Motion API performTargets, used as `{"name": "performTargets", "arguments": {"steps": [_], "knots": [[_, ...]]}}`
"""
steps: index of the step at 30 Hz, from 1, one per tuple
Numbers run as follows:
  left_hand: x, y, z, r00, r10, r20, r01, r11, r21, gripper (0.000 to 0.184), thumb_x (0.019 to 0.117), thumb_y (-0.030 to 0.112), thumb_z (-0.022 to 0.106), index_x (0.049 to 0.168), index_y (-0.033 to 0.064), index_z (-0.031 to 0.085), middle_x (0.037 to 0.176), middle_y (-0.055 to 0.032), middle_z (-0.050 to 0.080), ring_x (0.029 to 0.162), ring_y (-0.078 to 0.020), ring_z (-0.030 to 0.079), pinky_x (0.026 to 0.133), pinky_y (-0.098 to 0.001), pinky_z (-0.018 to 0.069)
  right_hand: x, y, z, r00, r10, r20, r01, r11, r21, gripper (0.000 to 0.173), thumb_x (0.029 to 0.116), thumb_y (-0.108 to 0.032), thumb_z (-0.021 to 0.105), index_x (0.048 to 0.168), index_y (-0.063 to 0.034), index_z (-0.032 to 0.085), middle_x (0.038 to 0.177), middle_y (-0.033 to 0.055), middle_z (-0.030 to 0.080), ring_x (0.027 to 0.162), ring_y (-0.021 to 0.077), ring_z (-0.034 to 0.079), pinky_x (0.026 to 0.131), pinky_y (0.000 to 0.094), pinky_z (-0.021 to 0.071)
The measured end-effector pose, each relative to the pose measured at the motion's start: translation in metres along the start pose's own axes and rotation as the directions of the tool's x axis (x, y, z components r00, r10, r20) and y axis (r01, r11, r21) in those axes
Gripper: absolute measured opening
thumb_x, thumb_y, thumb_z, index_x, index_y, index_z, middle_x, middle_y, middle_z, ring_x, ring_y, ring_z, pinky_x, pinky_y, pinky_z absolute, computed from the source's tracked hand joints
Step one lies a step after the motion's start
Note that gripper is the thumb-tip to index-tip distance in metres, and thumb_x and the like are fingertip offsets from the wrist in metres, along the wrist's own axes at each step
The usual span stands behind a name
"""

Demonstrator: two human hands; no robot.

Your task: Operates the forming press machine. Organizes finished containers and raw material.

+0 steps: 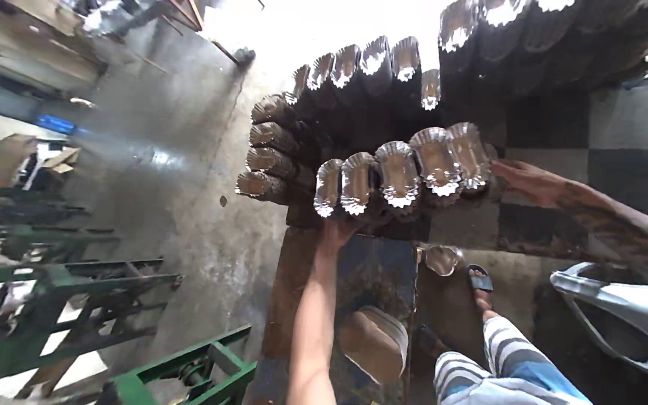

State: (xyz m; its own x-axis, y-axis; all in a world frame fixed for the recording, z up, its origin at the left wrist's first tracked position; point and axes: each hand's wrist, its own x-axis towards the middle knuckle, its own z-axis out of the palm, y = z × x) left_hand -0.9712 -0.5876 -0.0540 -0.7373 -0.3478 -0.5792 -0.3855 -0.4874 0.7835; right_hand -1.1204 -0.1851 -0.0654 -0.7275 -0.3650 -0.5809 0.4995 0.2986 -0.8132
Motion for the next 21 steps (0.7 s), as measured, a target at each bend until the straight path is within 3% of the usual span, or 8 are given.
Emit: {"name": "performTargets", "arguments": {"steps": [3, 6, 8, 12, 14, 17, 21], "knots": [[0.030, 0.007, 0.029, 0.998, -0.020, -0.064, 0.022, 0.999, 0.035, 0.029, 0.1124, 0.027, 0.033, 0.122, 0.0073, 0.052, 0.093, -0.0086, 0.064, 0.080, -0.0206, 0.065, 0.072, -0.0395, 0.0581, -0.008, -0.010, -0.016, 0.997, 0.034, -0.067, -0.035, 0.999, -0.015, 0.055, 0.1081, -0.048, 0.045, 0.151, -0.0137, 0.046, 0.132, 0.0118, 0.061, 0.113, 0.0187, 0.062, 0.096, 0.0402, 0.0522], [0.044, 0.013, 0.045, 0.995, -0.002, -0.095, 0.007, 0.999, 0.047, 0.031, 0.1110, 0.034, 0.035, 0.111, 0.0111, 0.055, 0.078, -0.0039, 0.063, 0.065, -0.0148, 0.064, 0.058, -0.0321, 0.0574, -0.007, -0.012, -0.019, 0.994, 0.026, -0.107, -0.024, 0.999, 0.022, 0.055, 0.1094, -0.045, 0.043, 0.151, -0.0095, 0.044, 0.134, 0.0149, 0.059, 0.116, 0.0204, 0.061, 0.098, 0.0400, 0.0518], [0.054, 0.016, 0.047, 0.993, 0.006, -0.115, -0.005, 1.000, 0.013, 0.034, 0.1106, 0.037, 0.034, 0.108, 0.0114, 0.056, 0.076, -0.0040, 0.062, 0.062, -0.0152, 0.062, 0.057, -0.0333, 0.0568, -0.001, -0.014, -0.014, 0.991, 0.019, -0.131, -0.013, 0.999, 0.044, 0.052, 0.1091, -0.042, 0.046, 0.149, -0.0083, 0.045, 0.128, 0.0132, 0.060, 0.112, 0.0179, 0.061, 0.095, 0.0373, 0.0527], [0.068, 0.014, 0.049, 0.965, 0.052, -0.256, -0.064, 0.997, -0.039, 0.047, 0.1083, 0.053, 0.030, 0.103, 0.0153, 0.056, 0.074, 0.0005, 0.056, 0.059, -0.0106, 0.054, 0.053, -0.0289, 0.0505, 0.016, -0.026, 0.002, 0.990, 0.026, -0.139, -0.018, 0.998, 0.058, 0.057, 0.1078, -0.044, 0.049, 0.149, -0.0049, 0.044, 0.135, 0.0165, 0.058, 0.117, 0.0216, 0.060, 0.098, 0.0398, 0.0516], [0.076, 0.014, 0.043, 0.959, 0.126, -0.255, -0.147, 0.987, -0.063, 0.050, 0.1064, 0.059, 0.029, 0.107, 0.0179, 0.058, 0.079, 0.0014, 0.058, 0.066, -0.0105, 0.056, 0.058, -0.0310, 0.0514, 0.026, -0.030, 0.011, 0.990, 0.012, -0.144, -0.008, 0.999, 0.032, 0.058, 0.1059, -0.048, 0.051, 0.145, -0.0049, 0.047, 0.125, 0.0131, 0.061, 0.107, 0.0180, 0.062, 0.091, 0.0364, 0.0539], [0.092, 0.015, 0.032, 0.955, 0.214, -0.207, -0.249, 0.954, -0.165, 0.064, 0.1004, 0.072, 0.024, 0.119, 0.0222, 0.060, 0.098, -0.0010, 0.066, 0.086, -0.0155, 0.063, 0.073, -0.0406, 0.0565, 0.035, -0.041, 0.022, 0.993, 0.022, -0.114, -0.019, 0.999, 0.028, 0.062, 0.1048, -0.051, 0.052, 0.149, -0.0070, 0.045, 0.133, 0.0150, 0.061, 0.116, 0.0219, 0.062, 0.097, 0.0404, 0.0538], [0.101, 0.015, 0.038, 0.909, 0.333, -0.249, -0.383, 0.905, -0.187, 0.061, 0.1066, 0.062, 0.019, 0.130, 0.0201, 0.056, 0.113, -0.0003, 0.066, 0.100, -0.0121, 0.063, 0.083, -0.0361, 0.0563, 0.039, -0.062, 0.045, 0.988, 0.058, -0.141, -0.050, 0.997, 0.059, 0.055, 0.1069, -0.043, 0.052, 0.148, -0.0076, 0.045, 0.134, 0.0137, 0.059, 0.114, 0.0220, 0.060, 0.095, 0.0410, 0.0525]]}}
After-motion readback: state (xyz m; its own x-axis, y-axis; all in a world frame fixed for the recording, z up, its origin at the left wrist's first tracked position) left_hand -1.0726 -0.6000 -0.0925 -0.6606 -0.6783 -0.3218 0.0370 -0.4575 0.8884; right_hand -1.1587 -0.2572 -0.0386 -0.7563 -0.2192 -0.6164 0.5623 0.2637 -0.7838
